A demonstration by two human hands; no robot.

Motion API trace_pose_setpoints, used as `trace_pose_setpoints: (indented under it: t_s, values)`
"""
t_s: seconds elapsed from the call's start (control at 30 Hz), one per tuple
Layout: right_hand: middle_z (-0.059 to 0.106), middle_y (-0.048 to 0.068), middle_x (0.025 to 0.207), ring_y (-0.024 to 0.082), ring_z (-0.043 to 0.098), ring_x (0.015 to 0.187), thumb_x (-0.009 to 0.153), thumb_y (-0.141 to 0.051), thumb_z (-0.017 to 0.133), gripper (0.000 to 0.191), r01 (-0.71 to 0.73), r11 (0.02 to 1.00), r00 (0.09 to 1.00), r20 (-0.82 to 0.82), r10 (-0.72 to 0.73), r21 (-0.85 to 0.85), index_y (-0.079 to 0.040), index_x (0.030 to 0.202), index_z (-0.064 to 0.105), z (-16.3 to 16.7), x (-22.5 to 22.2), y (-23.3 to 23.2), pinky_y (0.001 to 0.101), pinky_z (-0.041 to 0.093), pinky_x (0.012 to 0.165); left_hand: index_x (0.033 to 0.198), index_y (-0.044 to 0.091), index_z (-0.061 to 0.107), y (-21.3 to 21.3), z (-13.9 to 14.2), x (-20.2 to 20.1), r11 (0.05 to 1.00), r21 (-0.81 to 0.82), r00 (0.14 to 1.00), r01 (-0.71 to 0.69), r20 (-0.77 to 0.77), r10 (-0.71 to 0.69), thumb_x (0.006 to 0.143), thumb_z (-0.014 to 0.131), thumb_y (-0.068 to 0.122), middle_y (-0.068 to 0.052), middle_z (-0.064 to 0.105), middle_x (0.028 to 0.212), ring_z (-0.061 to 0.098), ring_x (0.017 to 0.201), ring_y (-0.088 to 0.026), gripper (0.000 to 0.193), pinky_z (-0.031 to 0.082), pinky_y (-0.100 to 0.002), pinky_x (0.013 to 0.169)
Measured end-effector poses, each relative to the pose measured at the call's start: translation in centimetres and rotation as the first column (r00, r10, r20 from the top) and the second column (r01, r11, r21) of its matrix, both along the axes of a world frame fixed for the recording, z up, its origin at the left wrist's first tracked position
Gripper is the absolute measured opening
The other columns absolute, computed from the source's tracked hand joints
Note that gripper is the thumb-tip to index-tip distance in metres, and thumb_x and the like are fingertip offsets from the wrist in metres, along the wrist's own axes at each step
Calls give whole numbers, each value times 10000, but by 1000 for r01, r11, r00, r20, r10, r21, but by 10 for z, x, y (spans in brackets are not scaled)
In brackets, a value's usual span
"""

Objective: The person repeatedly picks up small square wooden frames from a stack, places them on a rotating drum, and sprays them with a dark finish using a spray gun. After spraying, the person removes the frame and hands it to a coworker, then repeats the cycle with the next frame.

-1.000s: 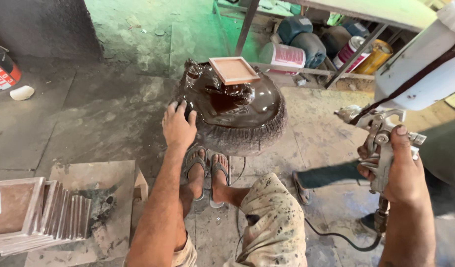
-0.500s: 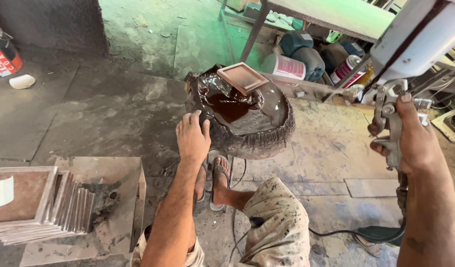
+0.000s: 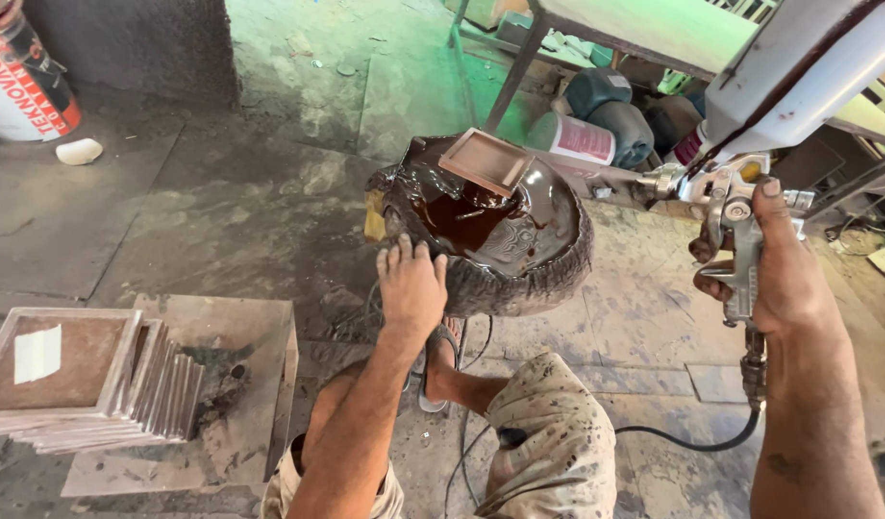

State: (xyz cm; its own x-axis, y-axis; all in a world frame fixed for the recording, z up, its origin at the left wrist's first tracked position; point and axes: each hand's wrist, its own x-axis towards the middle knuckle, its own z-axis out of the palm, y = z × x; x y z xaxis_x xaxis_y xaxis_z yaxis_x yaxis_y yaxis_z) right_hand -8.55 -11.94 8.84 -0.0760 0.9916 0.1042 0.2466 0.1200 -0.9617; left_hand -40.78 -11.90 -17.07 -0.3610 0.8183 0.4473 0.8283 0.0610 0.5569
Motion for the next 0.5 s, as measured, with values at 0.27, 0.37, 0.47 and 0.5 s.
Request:
trace_pose_setpoints:
  t_s: [0.27, 0.37, 0.47, 0.5]
  values:
    - [637, 18, 887, 135, 621, 726, 1103, -596, 437, 499, 36, 987, 996, 77, -48, 155, -125, 1153, 595, 4, -33, -5, 305, 478, 513, 1352, -99, 571, -31, 8, 40, 999, -48, 986, -11, -167, 3, 1004, 519, 373, -342, 546, 1410, 510, 1312, -416, 588, 254, -522, 1192]
    - [717, -7, 930, 104, 675, 751, 1027, -572, 454, 481, 67, 981, 990, 108, -88, 184, -154, 1203, 615, 9, -37, -16, 292, 514, 506, 1379, -112, 534, -45, 16, 58, 990, -140, 963, 7, -266, -44, 1012, 493, 393, -368, 528, 1406, 499, 1322, -435, 625, 241, -521, 1188]
    - [690, 40, 865, 147, 603, 627, 1076, -583, 445, 534, 53, 987, 991, 114, -71, 154, -106, 1213, 645, 9, -36, -25, 294, 490, 497, 1404, -120, 503, -57, 24, 75, 972, -234, 907, 7, -408, -105, 1018, 463, 407, -392, 511, 1404, 488, 1349, -452, 654, 224, -529, 1193]
    - [662, 47, 853, 148, 587, 626, 1097, -582, 443, 539, 53, 987, 990, 120, -72, 154, -95, 1218, 640, 9, -35, -26, 296, 483, 495, 1414, -127, 496, -61, 25, 80, 965, -262, 890, 17, -436, -134, 1023, 460, 401, -401, 506, 1405, 484, 1356, -457, 658, 216, -536, 1196]
